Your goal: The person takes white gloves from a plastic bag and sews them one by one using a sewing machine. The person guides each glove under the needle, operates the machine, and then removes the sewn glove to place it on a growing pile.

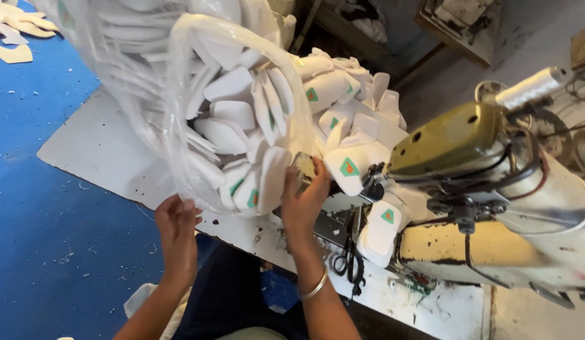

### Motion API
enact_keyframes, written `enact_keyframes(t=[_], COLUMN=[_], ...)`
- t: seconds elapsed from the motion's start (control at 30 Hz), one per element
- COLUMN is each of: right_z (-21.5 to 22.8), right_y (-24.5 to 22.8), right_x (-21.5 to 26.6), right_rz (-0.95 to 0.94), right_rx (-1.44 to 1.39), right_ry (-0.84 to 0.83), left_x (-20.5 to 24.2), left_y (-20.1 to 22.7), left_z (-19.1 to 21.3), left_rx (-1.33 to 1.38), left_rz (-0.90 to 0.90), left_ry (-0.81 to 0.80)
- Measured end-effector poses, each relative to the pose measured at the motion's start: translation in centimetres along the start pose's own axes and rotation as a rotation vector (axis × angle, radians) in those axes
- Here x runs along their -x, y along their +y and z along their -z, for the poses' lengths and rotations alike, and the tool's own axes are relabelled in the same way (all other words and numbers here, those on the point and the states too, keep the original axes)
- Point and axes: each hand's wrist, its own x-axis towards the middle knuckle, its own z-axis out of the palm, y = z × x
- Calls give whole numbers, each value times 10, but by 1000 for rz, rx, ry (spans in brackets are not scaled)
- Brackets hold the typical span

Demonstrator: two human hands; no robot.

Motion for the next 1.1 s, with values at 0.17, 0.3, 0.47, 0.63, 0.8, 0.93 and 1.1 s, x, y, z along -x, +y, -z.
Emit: enact_keyframes(t=[0.17, 0.3, 0.47, 0.63, 0.8, 0.93, 1.1], right_z=[7, 12, 72, 143, 188, 205, 199], right_y=[-36, -22, -13, -5, 17, 24, 57], right_x=[8, 10, 37, 82, 126, 139, 138], right_rz=[113, 21, -250, -710, -855, -744, -723], right_rx=[281, 372, -139, -899, -943, -747, -839], right_ry=[-133, -234, -239, -406, -407, -320, -232], left_x=[39, 63, 87, 102, 107, 121, 129], left_y=[-50, -56, -45, 3, 14, 21, 21], left_z=[3, -8, -17, -39, -72, -85, -95], left_rx=[-8, -32, -138, -86, -143, -338, -349], left_rz=[-218, -58, -273, -530, 171, 84, -336], left_ry=[-126, -266, -405, -758, -1155, -1092, -1129])
